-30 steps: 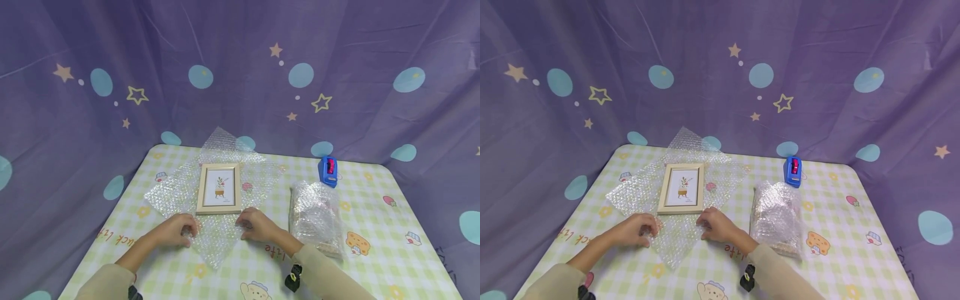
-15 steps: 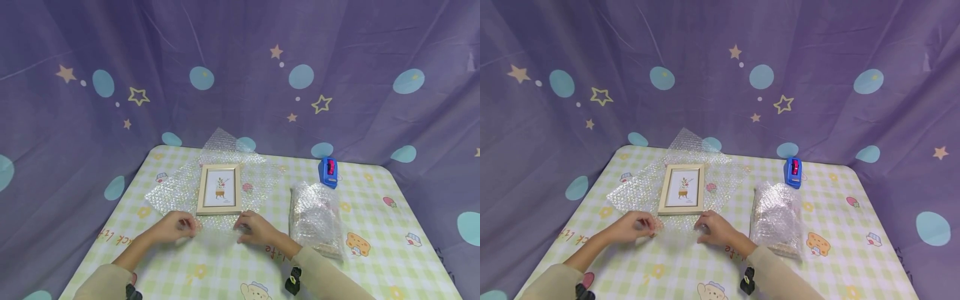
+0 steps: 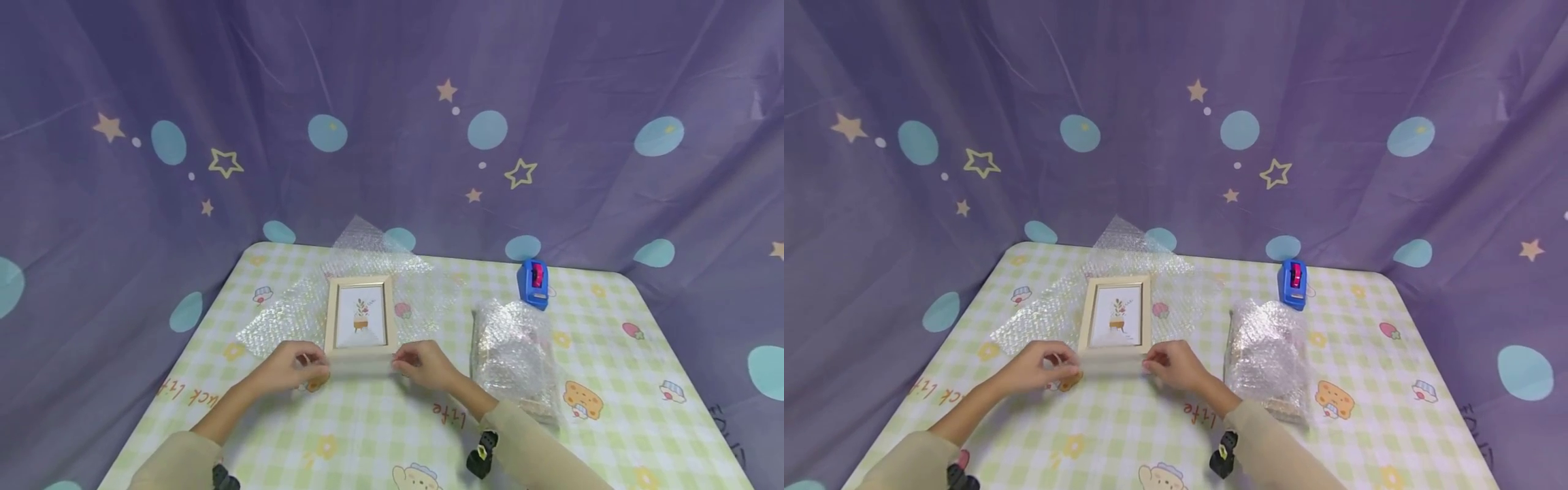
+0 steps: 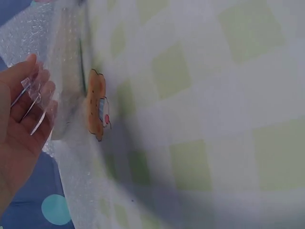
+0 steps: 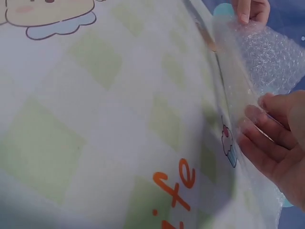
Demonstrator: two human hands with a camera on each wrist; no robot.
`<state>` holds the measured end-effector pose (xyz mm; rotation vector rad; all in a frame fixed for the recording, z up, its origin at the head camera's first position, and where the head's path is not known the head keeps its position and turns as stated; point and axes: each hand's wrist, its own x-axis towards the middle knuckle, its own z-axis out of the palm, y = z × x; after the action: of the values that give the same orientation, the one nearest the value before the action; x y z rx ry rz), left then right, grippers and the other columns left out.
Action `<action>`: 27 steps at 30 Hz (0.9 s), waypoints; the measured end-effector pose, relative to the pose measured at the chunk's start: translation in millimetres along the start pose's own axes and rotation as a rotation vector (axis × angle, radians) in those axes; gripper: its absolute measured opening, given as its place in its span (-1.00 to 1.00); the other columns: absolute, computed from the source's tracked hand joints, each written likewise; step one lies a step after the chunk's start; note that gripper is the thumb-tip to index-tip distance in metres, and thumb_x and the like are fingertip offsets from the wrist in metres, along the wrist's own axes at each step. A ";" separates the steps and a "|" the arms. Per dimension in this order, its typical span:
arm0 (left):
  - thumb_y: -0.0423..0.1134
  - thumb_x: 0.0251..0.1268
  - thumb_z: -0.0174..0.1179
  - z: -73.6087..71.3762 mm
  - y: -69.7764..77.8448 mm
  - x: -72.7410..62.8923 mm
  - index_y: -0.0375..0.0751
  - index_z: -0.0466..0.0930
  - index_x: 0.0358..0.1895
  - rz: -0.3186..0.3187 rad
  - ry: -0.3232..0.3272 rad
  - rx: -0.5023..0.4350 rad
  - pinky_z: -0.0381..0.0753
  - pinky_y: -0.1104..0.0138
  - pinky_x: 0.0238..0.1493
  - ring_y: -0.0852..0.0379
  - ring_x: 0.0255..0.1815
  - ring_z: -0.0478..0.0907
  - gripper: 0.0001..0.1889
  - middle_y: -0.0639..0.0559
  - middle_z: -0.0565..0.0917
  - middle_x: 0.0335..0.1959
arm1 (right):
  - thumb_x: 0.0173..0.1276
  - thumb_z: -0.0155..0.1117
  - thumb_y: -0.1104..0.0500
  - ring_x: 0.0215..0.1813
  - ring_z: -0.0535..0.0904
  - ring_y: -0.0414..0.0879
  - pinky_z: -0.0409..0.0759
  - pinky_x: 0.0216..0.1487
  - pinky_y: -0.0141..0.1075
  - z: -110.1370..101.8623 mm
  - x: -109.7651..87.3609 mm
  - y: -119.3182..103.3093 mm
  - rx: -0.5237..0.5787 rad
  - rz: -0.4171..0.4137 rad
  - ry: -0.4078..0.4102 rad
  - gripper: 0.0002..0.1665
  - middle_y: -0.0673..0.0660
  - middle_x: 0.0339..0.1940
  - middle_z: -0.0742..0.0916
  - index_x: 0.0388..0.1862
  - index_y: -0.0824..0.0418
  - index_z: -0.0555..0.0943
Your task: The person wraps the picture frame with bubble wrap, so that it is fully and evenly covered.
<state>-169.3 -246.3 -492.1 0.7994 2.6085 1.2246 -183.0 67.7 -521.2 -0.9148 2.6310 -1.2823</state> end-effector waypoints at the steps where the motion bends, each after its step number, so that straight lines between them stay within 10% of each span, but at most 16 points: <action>1: -0.19 0.22 0.29 0.4 1.0 0.0 -0.20 0.71 -0.27 -0.011 -0.015 -0.009 0.62 0.43 -0.30 0.38 -0.37 0.56 -0.85 0.06 0.73 -0.38 | 0.27 0.31 0.20 -0.50 0.53 -0.42 0.59 -0.39 -0.56 -0.5 -0.8 -0.3 0.009 0.011 -0.009 -0.91 0.08 -0.47 0.78 -0.37 0.20 0.71; 8: -0.18 0.22 0.30 2.2 6.8 -0.1 -0.16 0.72 -0.38 -0.065 -0.093 -0.054 0.63 0.45 -0.42 0.32 -0.50 0.57 -0.87 -0.01 0.75 -0.45 | 0.23 0.30 0.27 -0.57 0.49 -0.45 0.61 -0.47 -0.51 -4.4 -6.5 -1.8 0.091 0.035 -0.067 -0.93 0.10 -0.52 0.76 -0.39 0.23 0.70; 19: -0.21 0.18 0.32 10.3 1.1 21.1 -0.12 0.68 -0.39 -0.178 0.155 0.031 0.59 0.48 -0.36 0.35 -0.44 0.53 -0.92 0.07 0.69 -0.46 | 0.18 0.33 0.31 -0.58 0.50 -0.38 0.58 -0.55 -0.52 -4.3 5.5 2.2 0.070 0.074 0.169 -0.95 0.13 -0.56 0.74 -0.45 0.27 0.68; 27: -0.18 0.11 0.37 18.1 -4.1 23.8 -0.29 0.64 -0.38 -0.278 0.220 0.016 0.58 0.53 -0.44 0.33 -0.52 0.50 -0.79 -0.01 0.66 -0.51 | 0.12 0.41 0.28 -0.59 0.46 -0.39 0.52 -0.54 -0.57 6.7 9.5 9.8 0.004 0.163 0.245 -0.93 0.10 -0.59 0.74 -0.52 0.23 0.69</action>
<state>-184.8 -223.8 -505.0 0.3019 2.7826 1.2731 -193.3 62.6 -531.0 -0.5594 2.8117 -1.4397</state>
